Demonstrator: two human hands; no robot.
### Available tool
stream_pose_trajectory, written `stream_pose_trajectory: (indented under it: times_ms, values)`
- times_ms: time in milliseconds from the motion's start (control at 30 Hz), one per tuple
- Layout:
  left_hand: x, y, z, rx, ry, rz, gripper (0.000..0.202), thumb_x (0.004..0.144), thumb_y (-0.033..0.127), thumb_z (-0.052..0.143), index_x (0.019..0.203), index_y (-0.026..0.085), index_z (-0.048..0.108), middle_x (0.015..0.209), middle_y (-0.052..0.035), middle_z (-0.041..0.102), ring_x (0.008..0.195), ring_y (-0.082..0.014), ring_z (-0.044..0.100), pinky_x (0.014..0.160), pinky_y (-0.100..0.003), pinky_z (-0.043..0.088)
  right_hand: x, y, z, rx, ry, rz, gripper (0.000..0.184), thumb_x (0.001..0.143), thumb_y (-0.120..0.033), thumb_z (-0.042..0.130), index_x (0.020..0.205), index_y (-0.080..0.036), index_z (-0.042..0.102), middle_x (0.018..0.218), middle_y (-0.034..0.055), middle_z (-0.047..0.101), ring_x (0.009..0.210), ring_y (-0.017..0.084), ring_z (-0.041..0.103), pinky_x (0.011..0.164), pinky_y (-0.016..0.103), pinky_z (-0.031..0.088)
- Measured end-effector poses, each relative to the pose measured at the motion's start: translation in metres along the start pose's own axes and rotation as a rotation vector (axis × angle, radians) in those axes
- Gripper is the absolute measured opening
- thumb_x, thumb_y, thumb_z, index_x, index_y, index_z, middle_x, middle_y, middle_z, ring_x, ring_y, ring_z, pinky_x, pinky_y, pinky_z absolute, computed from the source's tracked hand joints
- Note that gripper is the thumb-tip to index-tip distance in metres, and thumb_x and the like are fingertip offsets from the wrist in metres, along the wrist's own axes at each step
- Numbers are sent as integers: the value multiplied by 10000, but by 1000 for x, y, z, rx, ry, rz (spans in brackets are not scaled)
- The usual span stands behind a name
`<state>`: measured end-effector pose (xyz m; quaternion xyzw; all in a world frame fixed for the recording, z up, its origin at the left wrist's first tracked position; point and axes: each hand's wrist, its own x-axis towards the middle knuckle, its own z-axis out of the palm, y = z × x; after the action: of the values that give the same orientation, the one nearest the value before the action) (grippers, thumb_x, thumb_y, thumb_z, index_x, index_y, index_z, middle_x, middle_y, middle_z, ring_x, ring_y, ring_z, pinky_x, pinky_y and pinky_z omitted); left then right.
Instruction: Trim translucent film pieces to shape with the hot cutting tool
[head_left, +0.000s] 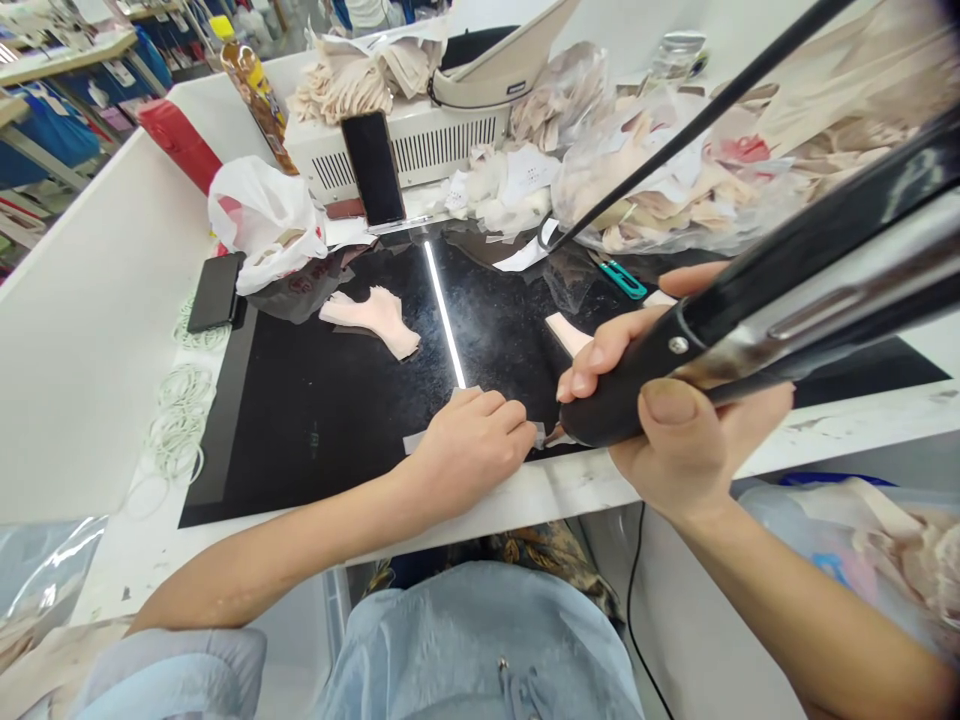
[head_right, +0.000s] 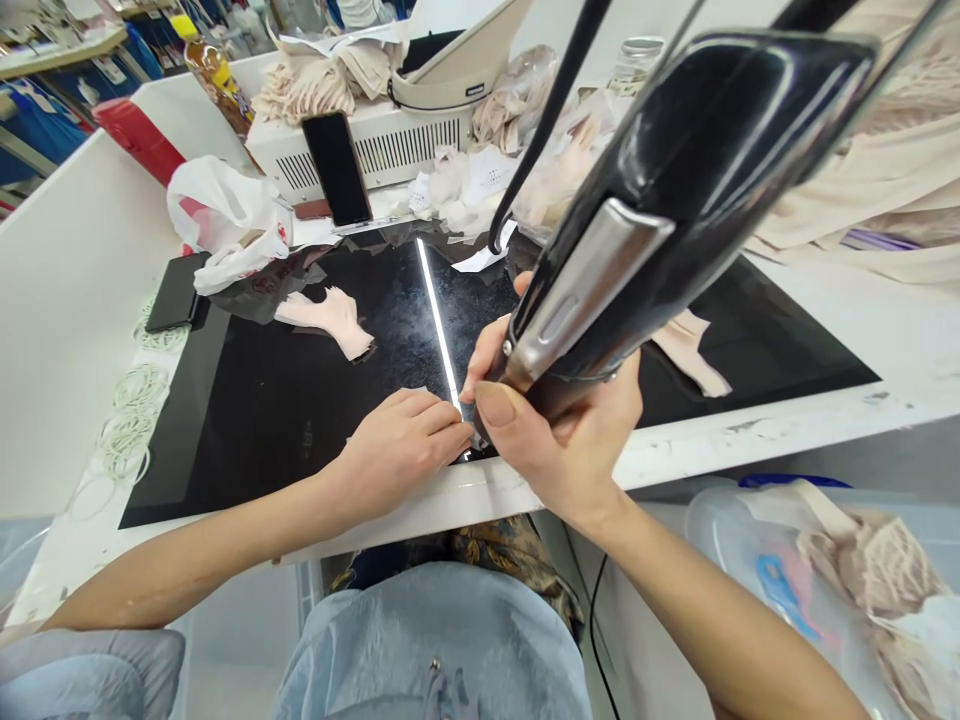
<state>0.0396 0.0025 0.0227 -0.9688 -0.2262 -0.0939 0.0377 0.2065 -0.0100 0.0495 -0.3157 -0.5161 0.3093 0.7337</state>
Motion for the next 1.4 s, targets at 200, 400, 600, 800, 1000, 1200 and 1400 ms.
stream_pose_trajectory:
  times_ms: [200, 400, 600, 800, 1000, 1200, 1400]
  values:
    - [2, 0, 8, 19, 73, -20, 221, 994, 155, 531, 778, 201, 546, 781, 13, 585, 727, -177, 522, 683, -353, 352, -2, -5, 1, -11, -6, 31, 439, 760, -462, 808, 1166, -387, 659, 757, -20, 656, 492, 157, 556, 435, 324, 502]
    - [-3, 0, 8, 13, 195, -4, 177, 1000, 181, 550, 839, 195, 621, 768, 25, 610, 730, -161, 536, 704, -334, 368, -1, -5, 0, 39, -10, 37, 435, 764, -414, 820, 1163, -343, 661, 766, -20, 657, 516, 150, 571, 449, 318, 495]
    - [-9, 5, 6, 98, 246, 47, 138, 1000, 138, 542, 954, 171, 668, 784, 20, 654, 737, -162, 566, 706, -325, 387, -1, -4, -1, 113, -29, 38, 481, 761, -347, 835, 1190, -255, 639, 786, -25, 677, 571, 130, 618, 496, 292, 531]
    - [-9, 6, 8, 136, 268, 50, 149, 997, 127, 544, 912, 167, 659, 754, 22, 639, 707, -151, 561, 688, -327, 391, 0, -4, -1, 113, -16, 35, 475, 750, -339, 845, 1176, -251, 652, 789, -21, 682, 566, 130, 624, 492, 296, 532]
    - [-9, 6, 9, 156, 292, 78, 123, 978, 116, 570, 911, 149, 667, 772, 17, 649, 703, -147, 558, 688, -330, 398, -2, -4, 1, 33, 12, 39, 467, 736, -440, 845, 1151, -331, 661, 762, -17, 663, 543, 140, 595, 473, 315, 520]
    - [-11, 7, 11, 170, 287, 111, 128, 978, 95, 557, 934, 132, 671, 799, 6, 647, 719, -142, 558, 712, -336, 405, 8, -5, -4, 20, 12, -25, 443, 752, -418, 834, 1137, -296, 653, 746, -31, 663, 536, 130, 594, 480, 307, 531]
    - [-11, 8, 10, 187, 269, 113, 121, 972, 94, 562, 939, 124, 674, 807, 4, 641, 712, -147, 549, 710, -339, 401, 10, -3, -6, 15, -3, -38, 370, 788, -384, 804, 1103, -272, 646, 788, -49, 652, 557, 116, 592, 497, 310, 536]
